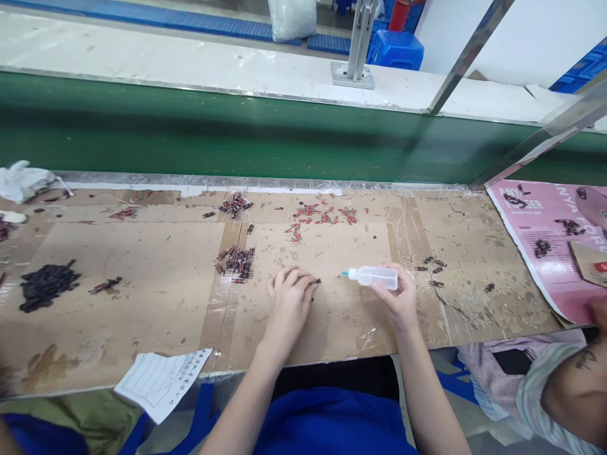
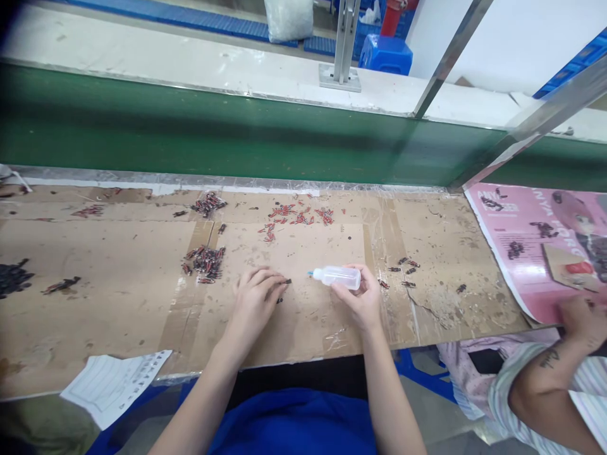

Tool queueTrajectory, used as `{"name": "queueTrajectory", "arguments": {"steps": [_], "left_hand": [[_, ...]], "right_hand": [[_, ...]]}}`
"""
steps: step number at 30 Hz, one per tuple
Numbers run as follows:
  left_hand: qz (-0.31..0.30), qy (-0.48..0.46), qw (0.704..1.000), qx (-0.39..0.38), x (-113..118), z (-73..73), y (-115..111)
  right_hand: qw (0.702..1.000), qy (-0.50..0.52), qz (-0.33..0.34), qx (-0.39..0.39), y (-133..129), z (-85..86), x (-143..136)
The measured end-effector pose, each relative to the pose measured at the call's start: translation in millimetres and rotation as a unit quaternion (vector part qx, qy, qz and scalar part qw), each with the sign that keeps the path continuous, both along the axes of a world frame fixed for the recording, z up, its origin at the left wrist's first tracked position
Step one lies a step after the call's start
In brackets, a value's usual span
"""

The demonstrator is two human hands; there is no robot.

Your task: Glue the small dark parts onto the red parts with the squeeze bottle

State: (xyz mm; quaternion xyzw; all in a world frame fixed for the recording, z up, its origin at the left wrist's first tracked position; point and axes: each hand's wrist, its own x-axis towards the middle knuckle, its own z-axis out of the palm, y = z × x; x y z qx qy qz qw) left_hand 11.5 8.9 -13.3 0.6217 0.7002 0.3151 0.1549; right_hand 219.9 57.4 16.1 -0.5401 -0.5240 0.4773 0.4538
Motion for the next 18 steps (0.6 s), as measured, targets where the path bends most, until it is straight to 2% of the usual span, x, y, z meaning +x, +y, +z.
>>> {"name": "queueTrajectory", "arguments": {"steps": [3,5,8,12,18], "left_hand": [[-0.026,-0.036,0.999,0.000,2.1,-4.2,1.7],[-0.029,-0.055,0.998,0.006,1.4,-6.1,1.6],[-0.023,-0.074,0.997,0.011,-0.8,-7.3,1.0],[-0.006,-0.094,0.996,0.007,-1.2,-5.5,1.8],[0.011,-0.107,0.994,-0.011,0.2,0.3,4.2]], "right_hand": [[0.984,0.154,-0.060,-0.074,-5.5,-4.0,-23.9],[0.974,0.184,-0.078,-0.105,-6.5,-6.4,-36.6],[0.982,0.141,-0.079,-0.098,-7.2,-8.2,-46.5],[0.992,0.058,-0.088,-0.063,-10.1,-9.4,-46.4],[0.995,0.016,-0.089,-0.037,-12.2,-8.8,-44.8]]}}
